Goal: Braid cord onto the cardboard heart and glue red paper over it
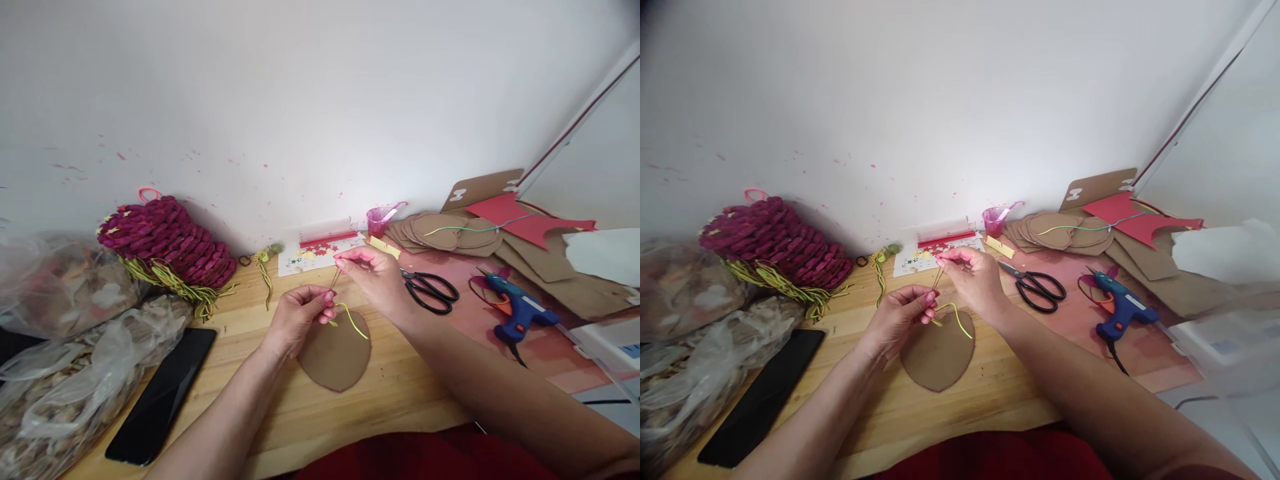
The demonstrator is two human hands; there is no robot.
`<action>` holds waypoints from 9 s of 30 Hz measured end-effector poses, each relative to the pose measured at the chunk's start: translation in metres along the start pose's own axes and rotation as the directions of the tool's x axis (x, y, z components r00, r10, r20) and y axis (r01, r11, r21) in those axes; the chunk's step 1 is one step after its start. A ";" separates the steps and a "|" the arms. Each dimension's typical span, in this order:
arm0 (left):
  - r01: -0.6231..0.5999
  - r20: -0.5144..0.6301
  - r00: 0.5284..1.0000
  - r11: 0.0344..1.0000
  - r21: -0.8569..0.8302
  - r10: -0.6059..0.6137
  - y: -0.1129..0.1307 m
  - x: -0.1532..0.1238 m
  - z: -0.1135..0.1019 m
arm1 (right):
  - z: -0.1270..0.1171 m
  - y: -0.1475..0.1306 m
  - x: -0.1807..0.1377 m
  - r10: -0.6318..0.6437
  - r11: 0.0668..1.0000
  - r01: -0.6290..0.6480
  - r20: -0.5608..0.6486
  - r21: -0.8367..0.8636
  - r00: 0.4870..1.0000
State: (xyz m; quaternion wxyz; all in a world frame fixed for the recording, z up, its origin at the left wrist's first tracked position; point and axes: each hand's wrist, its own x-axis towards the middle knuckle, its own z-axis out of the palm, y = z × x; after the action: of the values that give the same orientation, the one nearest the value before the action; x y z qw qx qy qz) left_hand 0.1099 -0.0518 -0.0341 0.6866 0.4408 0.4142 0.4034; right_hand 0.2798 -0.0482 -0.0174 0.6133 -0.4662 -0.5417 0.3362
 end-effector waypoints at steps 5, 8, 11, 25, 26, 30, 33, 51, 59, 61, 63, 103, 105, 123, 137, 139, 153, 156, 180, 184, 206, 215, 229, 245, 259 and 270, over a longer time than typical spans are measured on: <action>-0.018 0.001 1.000 1.000 0.017 0.018 0.001 0.000 -0.001 | -0.003 0.000 0.003 0.002 1.000 -0.002 0.016 -0.011 1.000; -0.022 -0.011 1.000 0.999 0.037 0.023 0.001 0.000 -0.003 | -0.006 0.000 0.006 0.040 0.999 -0.039 0.038 -0.016 0.999; -0.029 -0.039 0.999 0.998 0.047 0.031 0.002 0.002 -0.005 | -0.008 -0.001 0.008 0.028 0.997 -0.024 0.056 -0.077 0.998; -0.063 -0.057 0.996 0.988 0.138 0.071 0.003 0.008 -0.012 | -0.028 -0.009 0.018 0.218 0.968 -0.181 0.228 -0.173 0.949; -0.059 -0.054 0.996 0.989 0.134 0.067 0.003 0.008 -0.012 | -0.028 -0.009 0.018 0.227 0.967 -0.188 0.236 -0.174 0.945; -0.019 -0.031 0.999 0.999 0.029 0.020 0.004 0.007 -0.013 | -0.023 -0.007 0.015 0.232 0.972 -0.209 0.265 -0.111 0.936; 0.017 -0.008 1.000 0.995 -0.094 -0.018 0.007 0.006 -0.014 | -0.017 -0.004 0.013 0.269 0.961 -0.274 0.266 -0.017 0.926; 0.045 0.019 0.999 0.899 -0.435 -0.041 0.017 0.006 -0.016 | 0.000 0.003 -0.002 0.354 0.907 -0.418 0.451 0.047 0.820; 0.014 -0.012 1.000 0.885 -0.465 -0.022 0.015 0.006 -0.015 | 0.003 0.006 -0.005 0.445 0.756 -0.616 0.516 0.222 0.732; 0.012 -0.016 1.000 0.884 -0.467 -0.021 0.014 0.007 -0.015 | 0.003 0.006 -0.004 0.451 0.731 -0.638 0.530 0.243 0.718; 0.012 -0.019 1.000 0.885 -0.466 -0.023 0.014 0.007 -0.015 | 0.003 0.005 -0.004 0.443 0.720 -0.645 0.545 0.256 0.712; 0.060 0.050 0.998 0.920 -0.388 -0.044 0.011 0.005 -0.012 | -0.005 -0.001 0.004 0.426 0.820 -0.530 0.390 0.215 0.816; 0.064 0.047 0.998 0.925 -0.375 -0.050 0.012 0.005 -0.011 | -0.008 -0.002 0.007 0.404 0.845 -0.497 0.374 0.197 0.835; 0.198 0.117 0.977 0.955 -0.220 -0.176 0.013 -0.001 -0.008 | -0.017 -0.009 0.012 0.190 0.965 -0.244 0.381 0.099 0.905; -0.165 -0.092 0.984 0.980 -0.109 0.156 0.007 0.004 -0.008 | -0.010 0.000 0.004 0.278 0.959 -0.215 0.466 -0.184 0.840; -0.180 -0.079 0.981 0.982 -0.052 0.176 0.006 0.003 -0.007 | -0.003 0.001 -0.003 0.245 0.966 -0.247 0.569 -0.075 0.785; -0.115 -0.002 0.993 0.987 0.108 0.116 0.004 0.000 -0.002 | 0.001 0.000 -0.001 0.283 0.937 -0.332 0.326 0.106 0.902; -0.097 -0.009 0.995 0.990 0.101 0.098 0.004 -0.001 -0.001 | -0.001 -0.001 -0.001 0.288 0.932 -0.342 0.325 0.122 0.901; -0.088 0.047 0.995 0.996 -0.032 0.089 0.004 -0.003 -0.003 | 0.002 -0.004 -0.003 0.316 0.873 -0.397 0.292 0.284 0.903; -0.082 0.054 0.995 0.995 -0.054 0.085 0.007 -0.004 -0.002 | 0.003 -0.002 -0.003 0.304 0.871 -0.388 0.290 0.300 0.907; -0.246 0.039 0.969 0.968 0.047 0.244 0.007 -0.009 0.004 | 0.005 0.000 -0.003 0.311 0.834 -0.407 0.291 0.373 0.905; -0.092 0.053 0.994 0.993 -0.068 0.096 0.005 -0.002 -0.002 | 0.010 0.004 -0.003 0.279 0.771 -0.378 0.262 0.512 0.924; 0.024 -0.005 1.000 0.995 -0.097 -0.025 0.004 0.000 -0.003 | 0.007 0.006 -0.002 0.308 0.801 -0.415 0.297 0.432 0.904; -0.053 -0.127 0.991 0.986 -0.159 0.033 0.006 0.009 -0.013 | -0.017 0.000 0.019 0.471 0.791 -0.490 0.144 0.368 0.870; -0.157 -0.126 0.979 0.986 0.046 0.162 0.004 0.003 -0.008 | 0.009 0.003 -0.006 0.604 0.482 -0.737 0.429 0.474 0.671; -0.026 -0.174 0.985 0.997 -0.066 0.014 0.005 0.011 -0.013 | 0.012 0.001 -0.008 0.437 0.739 -0.521 0.285 0.426 0.853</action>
State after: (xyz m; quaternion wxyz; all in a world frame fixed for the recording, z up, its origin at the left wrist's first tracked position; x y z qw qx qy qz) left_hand 0.1007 -0.0371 -0.0355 0.6585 0.3846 0.4539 0.4609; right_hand 0.2670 -0.0528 -0.0214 0.5554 -0.3898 -0.3492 0.6462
